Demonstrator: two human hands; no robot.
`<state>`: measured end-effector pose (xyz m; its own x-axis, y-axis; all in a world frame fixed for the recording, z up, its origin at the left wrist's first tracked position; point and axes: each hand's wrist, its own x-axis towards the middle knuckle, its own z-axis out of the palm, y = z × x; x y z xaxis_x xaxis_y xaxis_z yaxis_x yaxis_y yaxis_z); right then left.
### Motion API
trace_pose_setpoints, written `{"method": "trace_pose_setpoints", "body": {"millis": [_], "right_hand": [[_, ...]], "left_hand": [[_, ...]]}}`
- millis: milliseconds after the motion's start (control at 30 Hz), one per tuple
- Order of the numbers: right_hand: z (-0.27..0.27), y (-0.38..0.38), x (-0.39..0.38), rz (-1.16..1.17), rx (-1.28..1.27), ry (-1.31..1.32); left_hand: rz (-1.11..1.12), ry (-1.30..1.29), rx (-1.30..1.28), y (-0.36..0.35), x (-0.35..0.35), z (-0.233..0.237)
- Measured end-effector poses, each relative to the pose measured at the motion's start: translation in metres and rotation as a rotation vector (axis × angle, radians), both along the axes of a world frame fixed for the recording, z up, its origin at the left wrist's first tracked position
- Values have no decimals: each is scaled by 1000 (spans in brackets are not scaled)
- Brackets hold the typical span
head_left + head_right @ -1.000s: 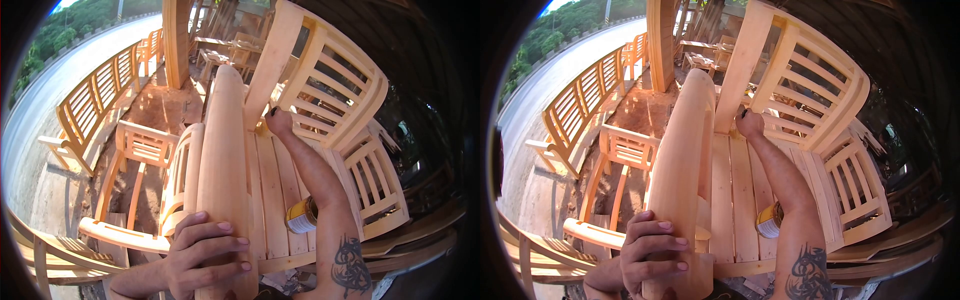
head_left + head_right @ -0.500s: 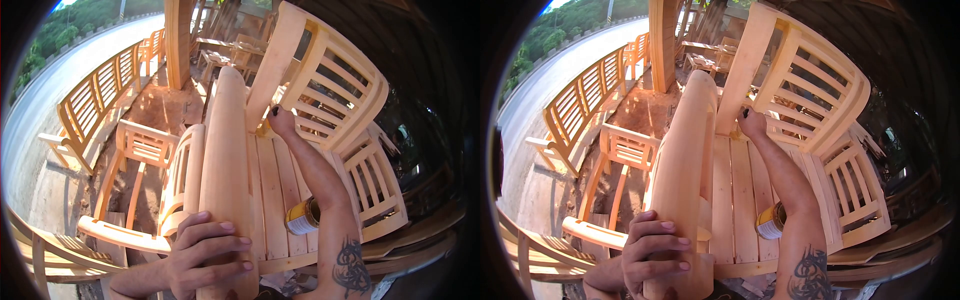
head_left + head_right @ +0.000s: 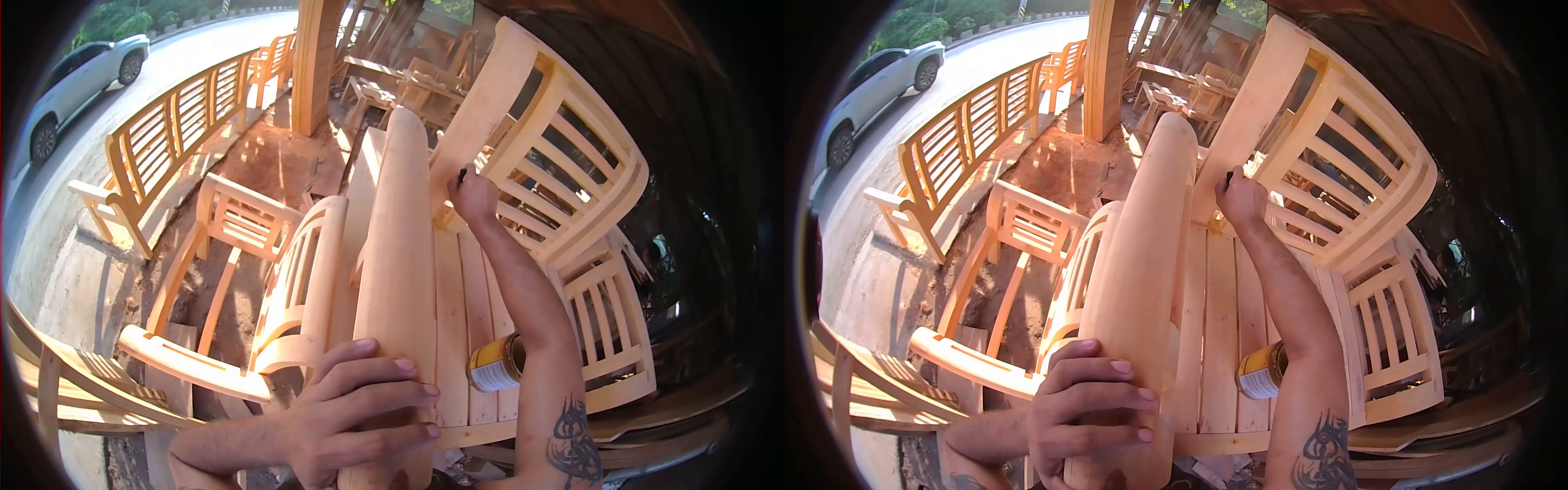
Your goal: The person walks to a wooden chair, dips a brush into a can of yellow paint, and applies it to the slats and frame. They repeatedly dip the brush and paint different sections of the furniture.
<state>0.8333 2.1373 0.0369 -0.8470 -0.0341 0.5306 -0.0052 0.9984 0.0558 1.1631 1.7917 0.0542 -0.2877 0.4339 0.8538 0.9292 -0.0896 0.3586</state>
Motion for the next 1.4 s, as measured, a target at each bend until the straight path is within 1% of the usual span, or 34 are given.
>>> {"method": "trace_pose_setpoints", "body": {"millis": [67,167,267,300,400,433,533,567,667,700,800,833,933,1000,1067,1167,1267,1300,1400], "right_hand": [[0,-4,2,-22,-2,-4],[-40,19,-11,65,30,-21],[-35,26,-12,16,58,22],[-24,25,-13,7,90,93],[27,7,0,55,60,270],[33,8,-3,109,39,369],[24,4,2,145,-37,285],[15,3,4,96,-57,185],[-20,26,-13,129,46,62],[-16,31,-15,107,82,23],[33,19,-2,39,123,173],[49,19,0,81,168,272],[78,7,9,153,81,356],[66,4,9,123,35,272],[35,9,2,147,-11,173],[8,24,-12,36,92,33],[33,26,-10,72,173,196],[47,22,-5,105,180,203],[64,13,-1,140,134,356]], "left_hand": [[-11,-3,-9,-2,0,1],[-20,-5,-7,-1,-1,1],[-21,-3,-7,-1,-1,1],[-20,-6,-7,-1,-1,0],[-21,-14,2,0,-1,-1],[-21,-13,7,0,-1,-1],[-21,-8,13,0,0,-2],[-19,-5,15,-1,0,-2],[-24,-3,30,0,0,-2],[-20,-20,2,0,0,-4],[-16,-51,-37,1,-2,-14],[-25,-44,-34,1,-3,-16],[-33,-20,36,0,-1,-8],[-37,-9,75,0,1,-4],[-32,-9,89,-1,1,-4],[-37,-4,88,-1,2,-4],[-46,-1,101,-1,1,-6],[-45,-1,102,-1,2,-7],[-45,-2,103,-2,2,-6]]}}
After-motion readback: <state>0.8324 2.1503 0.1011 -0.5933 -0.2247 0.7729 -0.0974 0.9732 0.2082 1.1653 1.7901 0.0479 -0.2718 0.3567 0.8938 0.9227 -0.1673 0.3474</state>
